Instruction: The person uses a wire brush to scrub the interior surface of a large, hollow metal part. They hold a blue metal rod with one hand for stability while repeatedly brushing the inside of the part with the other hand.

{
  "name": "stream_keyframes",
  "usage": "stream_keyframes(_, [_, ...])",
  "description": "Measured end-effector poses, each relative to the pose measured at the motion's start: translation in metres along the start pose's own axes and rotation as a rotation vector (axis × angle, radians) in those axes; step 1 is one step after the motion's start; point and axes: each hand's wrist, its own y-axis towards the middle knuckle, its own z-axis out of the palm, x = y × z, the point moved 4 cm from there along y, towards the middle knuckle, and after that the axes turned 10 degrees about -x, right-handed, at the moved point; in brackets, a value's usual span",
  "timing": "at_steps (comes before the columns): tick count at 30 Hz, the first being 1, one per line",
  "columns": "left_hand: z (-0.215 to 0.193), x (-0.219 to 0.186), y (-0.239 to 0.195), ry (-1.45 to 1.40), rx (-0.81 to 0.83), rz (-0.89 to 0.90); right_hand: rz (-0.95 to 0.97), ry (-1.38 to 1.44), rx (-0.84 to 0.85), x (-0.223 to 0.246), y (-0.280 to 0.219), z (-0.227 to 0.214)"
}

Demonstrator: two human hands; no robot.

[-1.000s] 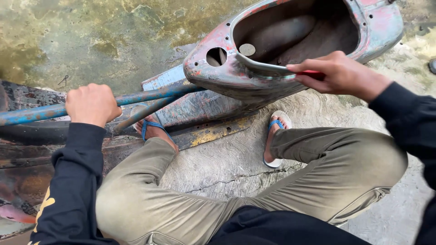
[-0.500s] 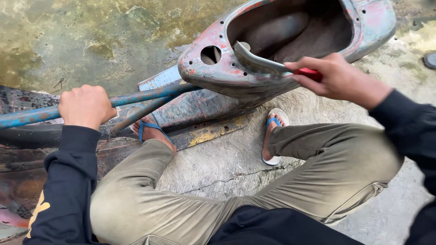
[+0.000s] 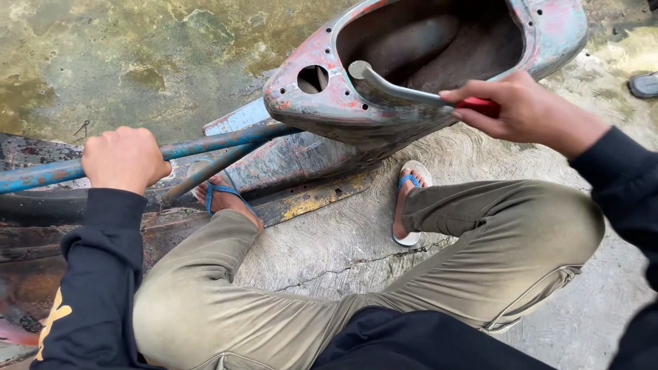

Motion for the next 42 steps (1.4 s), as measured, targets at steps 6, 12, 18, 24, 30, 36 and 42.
stream_keyframes(6, [-0.009, 0.0, -0.002, -0.001, 0.009, 0.003, 0.388, -0.328, -0.077, -0.11, -0.108, -0.05])
stream_keyframes(12, [-0.017, 0.0, -0.004, -0.025, 0.088, -0.022, 0.709, 0.001, -0.303, -0.091, -0.126, -0.082])
stream_keyframes(18, [-0.008, 0.0, -0.001, 0.001, 0.079, -0.035, 0.701, -0.11, -0.266, -0.059, -0.107, -0.089])
stream_keyframes(24, [-0.014, -0.001, -0.003, 0.005, 0.1, -0.033, 0.794, -0.228, -0.093, -0.045, -0.084, -0.087])
stream_keyframes(30, [-0.012, 0.001, 0.0, 0.001, 0.105, -0.044, 0.586, -0.558, 0.14, -0.012, -0.028, -0.045])
stream_keyframes(36, [-0.017, -0.001, -0.004, -0.014, 0.131, -0.054, 0.511, -0.82, 0.288, -0.032, -0.03, -0.079])
stream_keyframes(42, [-0.016, 0.001, -0.001, -0.031, 0.118, -0.049, 0.529, -0.468, 0.091, 0.001, -0.006, -0.034])
